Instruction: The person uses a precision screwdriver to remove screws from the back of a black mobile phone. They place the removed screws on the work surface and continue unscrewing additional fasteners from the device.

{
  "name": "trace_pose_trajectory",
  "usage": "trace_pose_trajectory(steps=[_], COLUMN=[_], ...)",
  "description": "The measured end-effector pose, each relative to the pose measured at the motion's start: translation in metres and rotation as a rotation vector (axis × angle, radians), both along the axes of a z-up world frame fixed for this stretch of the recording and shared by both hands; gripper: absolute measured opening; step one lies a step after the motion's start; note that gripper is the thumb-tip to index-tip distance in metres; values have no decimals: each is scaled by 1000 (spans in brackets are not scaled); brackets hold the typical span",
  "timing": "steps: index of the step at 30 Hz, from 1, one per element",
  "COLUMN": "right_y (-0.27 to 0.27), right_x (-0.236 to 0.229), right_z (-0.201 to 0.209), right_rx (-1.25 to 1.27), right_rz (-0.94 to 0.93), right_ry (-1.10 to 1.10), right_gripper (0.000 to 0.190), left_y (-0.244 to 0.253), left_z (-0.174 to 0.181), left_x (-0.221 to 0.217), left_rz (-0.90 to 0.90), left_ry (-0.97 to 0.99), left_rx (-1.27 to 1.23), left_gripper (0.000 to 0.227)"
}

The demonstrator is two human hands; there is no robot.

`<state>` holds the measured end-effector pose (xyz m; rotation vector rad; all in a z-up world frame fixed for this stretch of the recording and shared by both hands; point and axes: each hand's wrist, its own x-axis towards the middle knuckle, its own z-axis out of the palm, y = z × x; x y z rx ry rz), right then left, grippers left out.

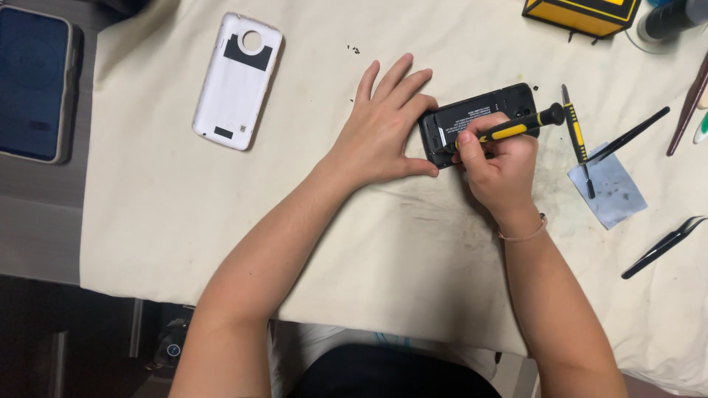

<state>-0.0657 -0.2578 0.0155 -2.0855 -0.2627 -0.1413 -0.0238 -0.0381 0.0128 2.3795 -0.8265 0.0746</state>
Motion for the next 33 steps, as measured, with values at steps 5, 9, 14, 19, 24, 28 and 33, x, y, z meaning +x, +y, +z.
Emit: trace_pose_trajectory(steps=[5, 9, 14, 19, 24, 28, 33], right_y=[-2, -1, 7, 5, 14, -2, -7], right_x=[1, 3, 9, 11, 15, 16, 17], right_z=[-1, 1, 7, -9, 11, 14, -6], right_rx=[-77, -243, -429, -547, -264, 124, 110], right_rz=[7, 92, 181, 201, 369, 464, 477], right_ry=[-45, -173, -285, -447, -307, -2, -15], right_gripper=[19, 12, 17, 35, 11, 48, 26], left_y=[0, 10, 25, 6, 3, 1, -2], left_z=[2, 12, 33, 58, 59, 56, 56], left_x=[1, 3, 0, -21, -17, -16, -17], left_rz=[5, -84, -137, -135, -89, -87, -135], left_ry=[-1, 109, 176, -231, -396, -370, -375], left_rx=[7, -48, -419, -565, -663, -726, -777], left_gripper=[92, 82, 69, 41, 8, 5, 5])
